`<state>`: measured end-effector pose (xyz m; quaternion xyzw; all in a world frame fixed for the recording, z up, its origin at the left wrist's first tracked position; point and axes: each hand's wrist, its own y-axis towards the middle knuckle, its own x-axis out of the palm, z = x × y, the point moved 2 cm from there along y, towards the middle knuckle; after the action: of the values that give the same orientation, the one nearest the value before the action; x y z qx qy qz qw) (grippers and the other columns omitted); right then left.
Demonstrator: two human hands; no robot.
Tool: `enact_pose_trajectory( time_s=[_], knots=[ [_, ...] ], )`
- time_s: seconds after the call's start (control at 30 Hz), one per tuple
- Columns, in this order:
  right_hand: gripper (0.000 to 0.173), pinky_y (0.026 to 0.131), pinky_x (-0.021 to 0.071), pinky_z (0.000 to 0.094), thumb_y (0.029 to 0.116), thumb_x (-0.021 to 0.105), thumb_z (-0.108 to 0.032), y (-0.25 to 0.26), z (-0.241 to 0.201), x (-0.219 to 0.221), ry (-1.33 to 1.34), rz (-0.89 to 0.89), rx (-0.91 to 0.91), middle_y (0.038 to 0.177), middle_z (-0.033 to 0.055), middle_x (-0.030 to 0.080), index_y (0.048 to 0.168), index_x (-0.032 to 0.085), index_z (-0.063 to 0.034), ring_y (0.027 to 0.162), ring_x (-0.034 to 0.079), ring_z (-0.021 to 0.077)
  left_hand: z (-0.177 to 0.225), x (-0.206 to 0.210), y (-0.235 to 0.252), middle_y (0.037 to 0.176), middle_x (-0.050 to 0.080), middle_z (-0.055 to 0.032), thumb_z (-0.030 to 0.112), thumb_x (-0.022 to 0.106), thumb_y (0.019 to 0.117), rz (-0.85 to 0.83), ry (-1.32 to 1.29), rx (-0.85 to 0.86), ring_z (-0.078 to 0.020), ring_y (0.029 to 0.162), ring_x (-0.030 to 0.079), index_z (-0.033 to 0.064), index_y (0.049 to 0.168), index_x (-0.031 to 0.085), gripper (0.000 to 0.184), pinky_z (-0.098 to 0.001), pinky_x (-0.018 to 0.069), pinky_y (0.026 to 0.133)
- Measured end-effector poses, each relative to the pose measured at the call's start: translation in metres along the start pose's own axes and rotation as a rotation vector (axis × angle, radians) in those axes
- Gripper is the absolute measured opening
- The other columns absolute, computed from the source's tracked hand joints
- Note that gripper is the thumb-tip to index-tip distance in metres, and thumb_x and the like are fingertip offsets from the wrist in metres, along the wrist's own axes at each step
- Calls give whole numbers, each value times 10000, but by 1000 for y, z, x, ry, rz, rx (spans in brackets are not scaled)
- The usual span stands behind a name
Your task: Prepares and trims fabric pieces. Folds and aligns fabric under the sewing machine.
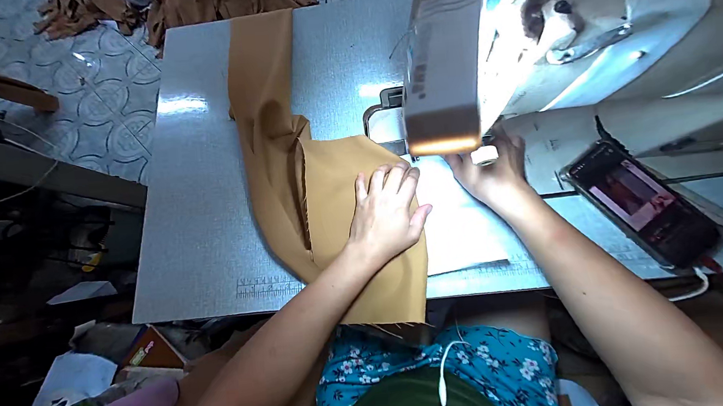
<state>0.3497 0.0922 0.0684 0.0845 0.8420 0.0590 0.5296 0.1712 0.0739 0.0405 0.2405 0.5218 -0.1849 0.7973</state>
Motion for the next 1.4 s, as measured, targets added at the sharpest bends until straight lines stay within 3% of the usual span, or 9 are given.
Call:
enact_pose_trajectory(
  time_s=[0.1,0.27,0.37,0.5,0.63,0.8,1.0,1.23,1.4],
  knots=[
    [328,900,395,702,965,672,-179,0,6,-4,71,-73,46,1159,307,646,1180,672,68,1170,585,508,0,-1,0,1469,544,-156,431,562,956,-36,22,-8,-403,1365,491,87,1434,579,588,-683,369,1039],
    [250,877,476,628,1003,596,-137,-21,-3,0,-57,217,-243,1038,297,703,1048,709,81,1007,668,494,0,-6,5,1456,533,-168,470,543,937,-86,55,0,-416,1352,477,109,1479,540,651,-705,346,1025],
    [95,767,475,634,958,578,29,-44,-24,0,-193,49,-342,932,279,644,986,668,44,928,646,506,0,-7,4,1481,523,-157,457,552,946,-76,41,26,-421,1372,465,77,1459,557,639,-747,296,1060],
    [106,797,442,644,930,641,15,-54,-37,7,-157,-67,-266,948,233,645,996,723,8,929,644,455,-4,-7,-2,1406,635,-98,339,573,953,45,1,149,-379,1394,502,37,1232,720,437,-768,261,1087],
    [165,899,410,672,951,656,-52,-60,-35,9,-11,-120,-197,1027,199,672,1072,769,-45,980,645,421,-12,-13,-6,1255,712,-86,269,590,946,66,-55,221,-376,1336,554,61,1070,768,301,-761,285,1079],
    [220,962,433,665,971,614,-39,-76,-26,11,83,-110,-225,1184,193,697,1123,773,-35,1072,663,409,-14,-12,-13,1197,729,-77,234,599,952,73,-103,258,-364,1284,594,85,1004,780,241,-728,354,1051],
    [260,956,391,730,946,567,-8,-84,-27,16,-86,4,-326,1145,170,717,1113,764,-44,1058,692,387,-14,-10,-14,1198,726,-77,237,595,953,78,-91,271,-371,1272,600,110,1012,786,237,-724,385,1022],
    [231,966,374,749,950,561,64,-66,-33,17,-213,-15,-344,1108,186,715,1090,734,3,1029,693,407,-20,-3,4,1202,729,-87,216,615,962,114,-94,256,-369,1255,620,103,1044,788,222,-735,387,1009],
    [311,999,375,741,980,515,69,-52,-35,26,-262,-34,-301,1297,194,677,1226,700,26,1180,656,410,-28,-1,27,1047,743,-76,182,640,958,249,1,361,-339,1154,663,103,958,789,168,-732,318,1071]
  ],
)
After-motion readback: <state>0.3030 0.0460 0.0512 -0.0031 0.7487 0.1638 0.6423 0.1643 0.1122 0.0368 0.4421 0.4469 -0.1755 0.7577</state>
